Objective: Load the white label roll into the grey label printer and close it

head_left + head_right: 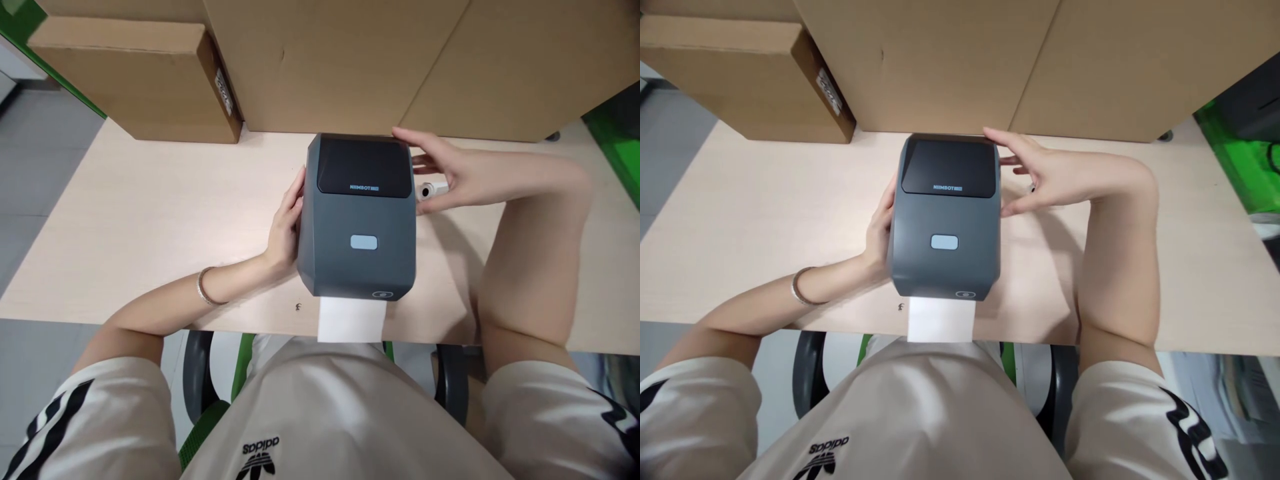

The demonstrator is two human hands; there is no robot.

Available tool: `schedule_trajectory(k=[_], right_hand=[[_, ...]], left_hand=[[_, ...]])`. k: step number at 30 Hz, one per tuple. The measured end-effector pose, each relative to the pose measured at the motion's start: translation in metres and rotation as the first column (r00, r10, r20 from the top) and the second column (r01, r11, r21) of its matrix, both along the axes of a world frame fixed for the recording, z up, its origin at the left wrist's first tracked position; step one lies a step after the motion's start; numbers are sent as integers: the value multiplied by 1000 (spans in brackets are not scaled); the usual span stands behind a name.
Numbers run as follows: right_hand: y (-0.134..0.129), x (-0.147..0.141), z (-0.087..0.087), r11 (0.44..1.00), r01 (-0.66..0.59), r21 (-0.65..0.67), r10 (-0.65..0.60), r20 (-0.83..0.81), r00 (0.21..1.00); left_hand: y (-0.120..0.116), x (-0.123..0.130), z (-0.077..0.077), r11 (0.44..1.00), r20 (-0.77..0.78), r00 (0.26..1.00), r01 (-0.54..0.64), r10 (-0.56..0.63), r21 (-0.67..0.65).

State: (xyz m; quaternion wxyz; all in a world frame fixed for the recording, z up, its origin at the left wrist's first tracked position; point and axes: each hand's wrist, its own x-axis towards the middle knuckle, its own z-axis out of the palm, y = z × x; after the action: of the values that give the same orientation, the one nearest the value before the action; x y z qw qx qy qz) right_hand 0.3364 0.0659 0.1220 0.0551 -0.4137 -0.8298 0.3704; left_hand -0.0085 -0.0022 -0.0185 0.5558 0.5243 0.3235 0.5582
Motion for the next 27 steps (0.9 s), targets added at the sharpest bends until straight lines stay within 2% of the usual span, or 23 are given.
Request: schedule_trajectory(k=[6, 13, 21, 24, 27], right_hand=[[9, -5, -11, 996, -60, -69, 58, -35, 998], [4, -11, -10, 992, -80, -99, 75, -53, 996], [11, -10, -14, 988, -93, -125, 90, -32, 995], [10, -12, -16, 987, -97, -126, 93, -32, 995], [10, -15, -16, 985, -105, -138, 100, -45, 994]], left_hand=[[-11, -1, 8, 997, 83, 996, 32, -26, -66], [-17, 4, 17, 995, 158, 987, 7, 9, -101], [-25, 9, 28, 986, 219, 975, 10, 28, -168], [-26, 9, 27, 985, 222, 975, 5, 33, -170], [-24, 7, 21, 989, 201, 980, 22, 7, -143]])
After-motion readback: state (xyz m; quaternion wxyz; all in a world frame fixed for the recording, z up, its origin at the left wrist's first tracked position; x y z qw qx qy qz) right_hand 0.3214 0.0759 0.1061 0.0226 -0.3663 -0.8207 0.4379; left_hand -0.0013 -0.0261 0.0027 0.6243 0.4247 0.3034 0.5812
